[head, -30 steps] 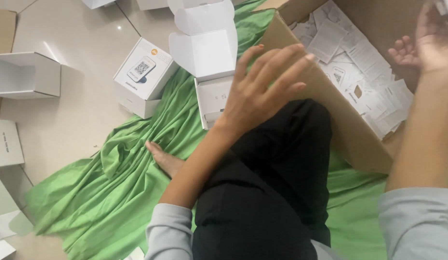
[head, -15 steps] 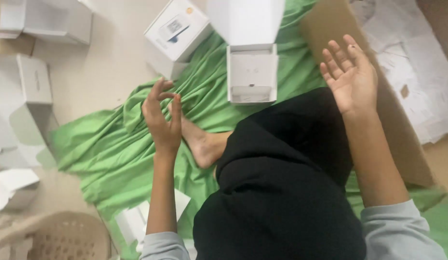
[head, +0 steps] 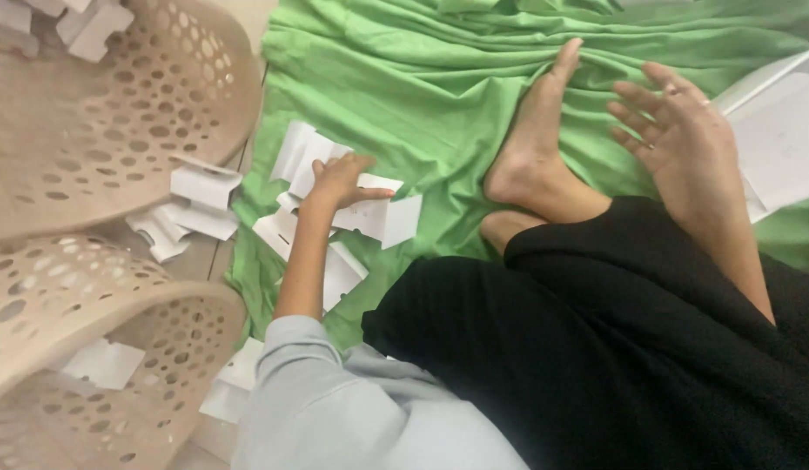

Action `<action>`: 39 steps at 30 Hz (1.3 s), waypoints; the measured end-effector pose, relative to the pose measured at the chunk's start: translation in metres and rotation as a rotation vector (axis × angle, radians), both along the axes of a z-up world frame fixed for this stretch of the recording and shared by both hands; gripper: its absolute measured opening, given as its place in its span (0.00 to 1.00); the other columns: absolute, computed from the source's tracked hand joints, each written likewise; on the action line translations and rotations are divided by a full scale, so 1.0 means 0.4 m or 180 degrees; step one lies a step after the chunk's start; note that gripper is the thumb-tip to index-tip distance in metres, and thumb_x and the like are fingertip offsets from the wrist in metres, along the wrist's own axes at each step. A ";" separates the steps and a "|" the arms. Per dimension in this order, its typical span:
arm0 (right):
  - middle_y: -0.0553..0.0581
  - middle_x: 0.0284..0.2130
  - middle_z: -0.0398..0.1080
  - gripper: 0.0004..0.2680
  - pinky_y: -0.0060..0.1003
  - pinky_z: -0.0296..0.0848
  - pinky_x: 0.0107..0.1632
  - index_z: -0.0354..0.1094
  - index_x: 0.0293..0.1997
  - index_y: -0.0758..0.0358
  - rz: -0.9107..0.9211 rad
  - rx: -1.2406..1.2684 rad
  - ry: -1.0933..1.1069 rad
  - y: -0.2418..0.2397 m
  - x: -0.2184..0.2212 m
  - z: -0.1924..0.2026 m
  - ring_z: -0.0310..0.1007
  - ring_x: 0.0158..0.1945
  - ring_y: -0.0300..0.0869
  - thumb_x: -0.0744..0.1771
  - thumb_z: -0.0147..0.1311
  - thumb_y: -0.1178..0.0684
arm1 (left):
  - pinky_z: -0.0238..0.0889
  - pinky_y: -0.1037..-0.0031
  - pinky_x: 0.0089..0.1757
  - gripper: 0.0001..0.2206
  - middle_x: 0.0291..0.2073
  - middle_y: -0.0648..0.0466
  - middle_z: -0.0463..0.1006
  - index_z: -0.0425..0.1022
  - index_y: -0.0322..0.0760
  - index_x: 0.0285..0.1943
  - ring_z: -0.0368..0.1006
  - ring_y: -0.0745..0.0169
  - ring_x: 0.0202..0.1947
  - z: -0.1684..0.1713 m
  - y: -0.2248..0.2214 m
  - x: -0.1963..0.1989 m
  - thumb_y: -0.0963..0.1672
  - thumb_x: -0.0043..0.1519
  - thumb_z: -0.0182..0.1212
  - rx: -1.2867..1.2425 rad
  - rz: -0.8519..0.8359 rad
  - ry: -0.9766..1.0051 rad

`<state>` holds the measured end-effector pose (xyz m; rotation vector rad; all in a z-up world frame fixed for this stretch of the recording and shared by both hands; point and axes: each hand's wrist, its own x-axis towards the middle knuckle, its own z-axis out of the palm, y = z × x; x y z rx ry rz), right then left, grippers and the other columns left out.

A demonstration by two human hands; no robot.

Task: The person packs pamphlets and manuals into retail product boxes and organizes packaging materials.

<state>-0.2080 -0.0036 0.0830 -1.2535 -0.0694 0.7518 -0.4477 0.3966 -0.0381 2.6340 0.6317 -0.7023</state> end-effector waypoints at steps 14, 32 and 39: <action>0.60 0.60 0.68 0.16 0.43 0.66 0.66 0.58 0.72 0.63 0.0778 0.0317 0.0121 0.102 -0.045 -0.004 0.69 0.64 0.48 0.74 0.44 0.52 | 0.35 0.24 0.59 0.50 0.62 0.54 0.68 0.68 0.55 0.66 0.55 0.42 0.71 0.028 -0.059 0.013 0.52 0.27 0.85 0.0663 -0.1493 0.0268; 0.59 0.60 0.69 0.17 0.42 0.70 0.65 0.57 0.70 0.64 0.0311 0.0207 -0.0167 0.060 -0.070 -0.060 0.70 0.63 0.44 0.72 0.50 0.52 | 0.67 0.52 0.47 0.39 0.61 0.37 0.66 0.67 0.54 0.67 0.71 0.35 0.51 0.014 -0.178 0.223 0.49 0.43 0.79 0.0116 -0.1133 -0.0292; 0.60 0.60 0.68 0.20 0.40 0.69 0.65 0.56 0.71 0.64 0.0246 0.0273 -0.0332 0.040 -0.056 -0.106 0.68 0.63 0.43 0.70 0.54 0.52 | 0.69 0.58 0.38 0.19 0.33 0.45 0.81 0.75 0.42 0.54 0.78 0.45 0.36 0.135 -0.175 0.275 0.37 0.54 0.68 -0.0458 -0.1006 -0.1461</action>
